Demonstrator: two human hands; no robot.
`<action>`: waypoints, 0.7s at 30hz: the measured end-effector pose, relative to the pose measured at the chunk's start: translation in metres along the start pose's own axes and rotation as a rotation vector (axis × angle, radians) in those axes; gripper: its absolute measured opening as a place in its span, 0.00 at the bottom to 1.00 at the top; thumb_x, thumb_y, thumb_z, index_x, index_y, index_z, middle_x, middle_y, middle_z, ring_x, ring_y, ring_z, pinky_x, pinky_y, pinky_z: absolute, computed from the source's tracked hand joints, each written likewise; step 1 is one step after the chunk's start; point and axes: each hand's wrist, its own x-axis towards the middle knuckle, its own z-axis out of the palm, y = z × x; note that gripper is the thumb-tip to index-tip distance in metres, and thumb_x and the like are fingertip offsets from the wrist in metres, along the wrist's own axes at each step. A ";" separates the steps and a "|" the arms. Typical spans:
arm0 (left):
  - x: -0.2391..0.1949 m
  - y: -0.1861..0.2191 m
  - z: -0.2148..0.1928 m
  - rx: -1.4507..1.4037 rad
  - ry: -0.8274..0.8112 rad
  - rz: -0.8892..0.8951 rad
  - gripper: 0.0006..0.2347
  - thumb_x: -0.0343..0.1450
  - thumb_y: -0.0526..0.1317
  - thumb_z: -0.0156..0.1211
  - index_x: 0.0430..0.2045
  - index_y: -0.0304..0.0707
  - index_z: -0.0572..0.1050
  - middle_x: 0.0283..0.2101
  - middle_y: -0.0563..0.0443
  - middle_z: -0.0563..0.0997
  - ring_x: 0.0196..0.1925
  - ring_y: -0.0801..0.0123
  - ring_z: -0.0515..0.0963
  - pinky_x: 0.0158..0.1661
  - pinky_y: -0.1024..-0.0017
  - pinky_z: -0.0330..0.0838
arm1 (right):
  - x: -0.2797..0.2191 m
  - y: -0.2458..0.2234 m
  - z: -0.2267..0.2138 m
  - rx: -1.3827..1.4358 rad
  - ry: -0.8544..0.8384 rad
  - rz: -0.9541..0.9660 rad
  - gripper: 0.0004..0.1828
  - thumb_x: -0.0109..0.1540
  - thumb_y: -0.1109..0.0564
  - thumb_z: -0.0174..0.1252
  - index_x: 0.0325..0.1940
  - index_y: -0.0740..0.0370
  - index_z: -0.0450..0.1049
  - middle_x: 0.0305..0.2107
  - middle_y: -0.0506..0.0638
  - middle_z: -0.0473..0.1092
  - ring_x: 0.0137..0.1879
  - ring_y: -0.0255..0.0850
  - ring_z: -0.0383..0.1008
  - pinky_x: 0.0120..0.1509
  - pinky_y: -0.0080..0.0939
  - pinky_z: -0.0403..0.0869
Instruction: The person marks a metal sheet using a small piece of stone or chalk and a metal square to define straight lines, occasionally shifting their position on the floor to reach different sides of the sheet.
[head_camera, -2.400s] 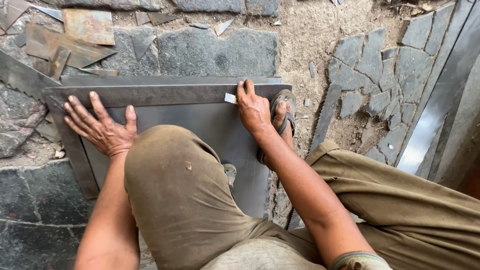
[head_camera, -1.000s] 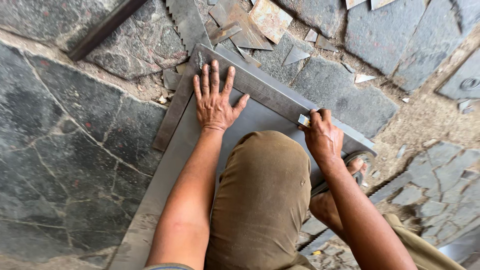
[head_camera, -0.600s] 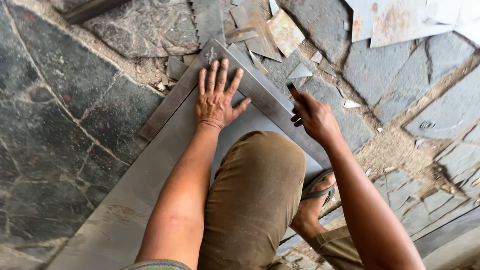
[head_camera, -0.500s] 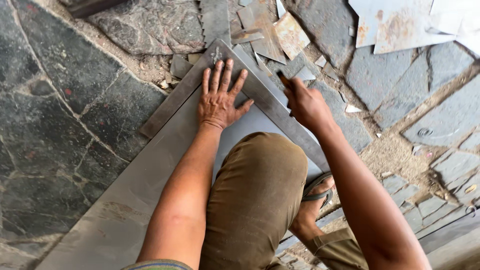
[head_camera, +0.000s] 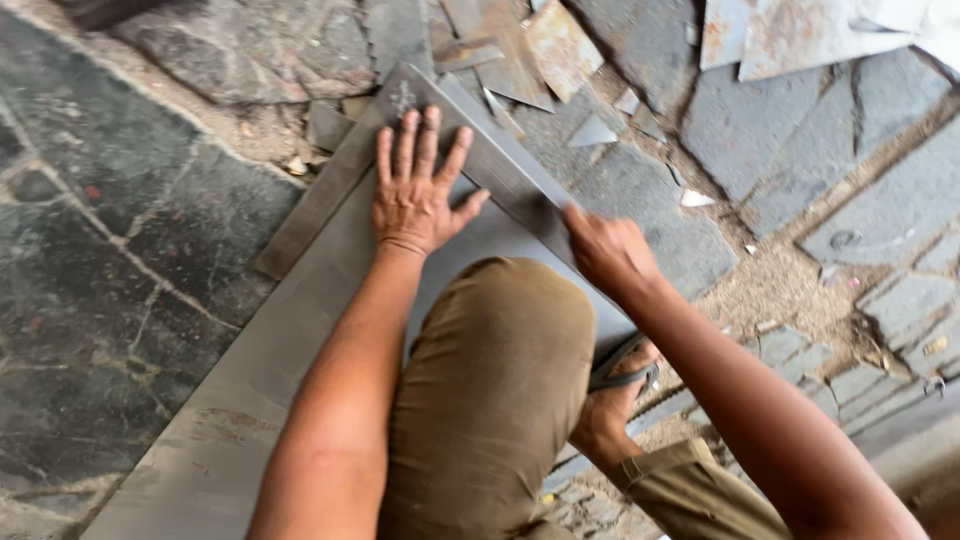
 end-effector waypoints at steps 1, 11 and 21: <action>-0.001 0.000 -0.001 0.003 0.015 0.010 0.36 0.75 0.67 0.52 0.78 0.59 0.52 0.80 0.38 0.46 0.81 0.43 0.43 0.74 0.39 0.34 | -0.025 0.009 0.007 0.030 -0.004 0.046 0.12 0.64 0.60 0.51 0.51 0.60 0.66 0.25 0.59 0.73 0.28 0.59 0.75 0.29 0.59 0.72; -0.001 0.005 -0.006 0.083 -0.022 0.015 0.35 0.80 0.68 0.49 0.80 0.54 0.54 0.81 0.34 0.45 0.82 0.39 0.43 0.75 0.36 0.34 | -0.209 0.106 0.070 0.140 -0.262 0.430 0.07 0.72 0.53 0.45 0.44 0.50 0.69 0.24 0.57 0.72 0.28 0.50 0.76 0.31 0.51 0.74; 0.001 0.023 -0.027 0.123 -0.279 -0.163 0.37 0.78 0.73 0.31 0.81 0.59 0.44 0.82 0.36 0.39 0.83 0.39 0.37 0.77 0.37 0.29 | -0.242 0.115 0.068 0.130 -0.397 0.878 0.10 0.73 0.55 0.43 0.56 0.56 0.65 0.29 0.60 0.74 0.27 0.53 0.78 0.25 0.50 0.77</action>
